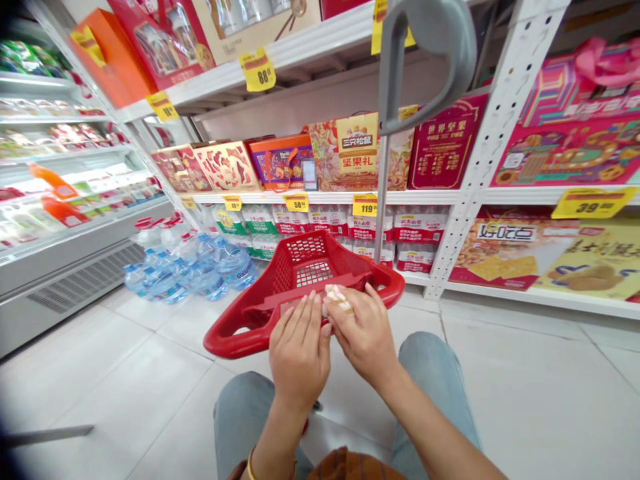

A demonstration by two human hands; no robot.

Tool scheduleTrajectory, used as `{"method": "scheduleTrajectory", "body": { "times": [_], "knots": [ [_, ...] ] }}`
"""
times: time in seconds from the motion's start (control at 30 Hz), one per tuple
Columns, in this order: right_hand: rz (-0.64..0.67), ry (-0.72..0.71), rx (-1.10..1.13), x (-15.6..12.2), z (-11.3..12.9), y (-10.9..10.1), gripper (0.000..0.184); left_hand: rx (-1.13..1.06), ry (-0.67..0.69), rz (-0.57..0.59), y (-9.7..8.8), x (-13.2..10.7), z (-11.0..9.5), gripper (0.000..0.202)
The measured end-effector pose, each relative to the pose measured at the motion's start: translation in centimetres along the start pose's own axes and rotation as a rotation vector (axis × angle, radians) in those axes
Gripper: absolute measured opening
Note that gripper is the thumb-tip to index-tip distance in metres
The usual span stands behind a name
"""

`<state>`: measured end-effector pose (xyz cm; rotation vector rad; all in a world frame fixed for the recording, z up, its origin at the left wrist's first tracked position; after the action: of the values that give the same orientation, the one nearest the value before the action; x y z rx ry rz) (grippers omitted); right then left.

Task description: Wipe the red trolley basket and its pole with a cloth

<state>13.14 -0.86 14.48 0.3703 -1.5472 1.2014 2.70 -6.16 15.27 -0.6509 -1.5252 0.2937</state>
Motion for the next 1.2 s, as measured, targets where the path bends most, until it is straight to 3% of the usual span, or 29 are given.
{"method": "scheduleTrajectory", "body": {
  "times": [0.6, 0.8, 0.93, 1.07, 1.2],
  "knots": [
    [-0.032, -0.007, -0.104, -2.8, -4.3, -0.3, 0.052, 0.043, 0.019, -0.013, 0.3, -0.3, 1.0, 0.034],
    [-0.081, 0.072, -0.100, -2.9, -5.9, -0.7, 0.055, 0.047, -0.002, -0.036, 0.2, -0.3, 1.4, 0.032],
    [-0.141, 0.086, -0.074, -2.2, -3.9, -0.9, 0.063, 0.054, -0.006, -0.057, 0.0, -0.4, 1.8, 0.031],
    [-0.059, -0.027, -0.002, -1.6, -0.3, 0.8, 0.057, 0.066, -0.010, -0.052, -0.1, -0.6, 2.1, 0.030],
    [-0.080, -0.029, -0.021, -1.5, 0.3, 2.0, 0.047, 0.067, -0.008, -0.037, -0.1, -0.5, 2.4, 0.031]
  ]
}}
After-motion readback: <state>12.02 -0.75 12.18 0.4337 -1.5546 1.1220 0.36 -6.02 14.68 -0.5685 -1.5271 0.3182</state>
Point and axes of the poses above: each hand's wrist, its own x-axis towards the middle knuckle, its own y-axis out of the palm, z = x × y, the point moved 6 cm from there along x, towards the middle knuckle, and after that the axes turned 3 degrees about -x, right-handed, at the moved point
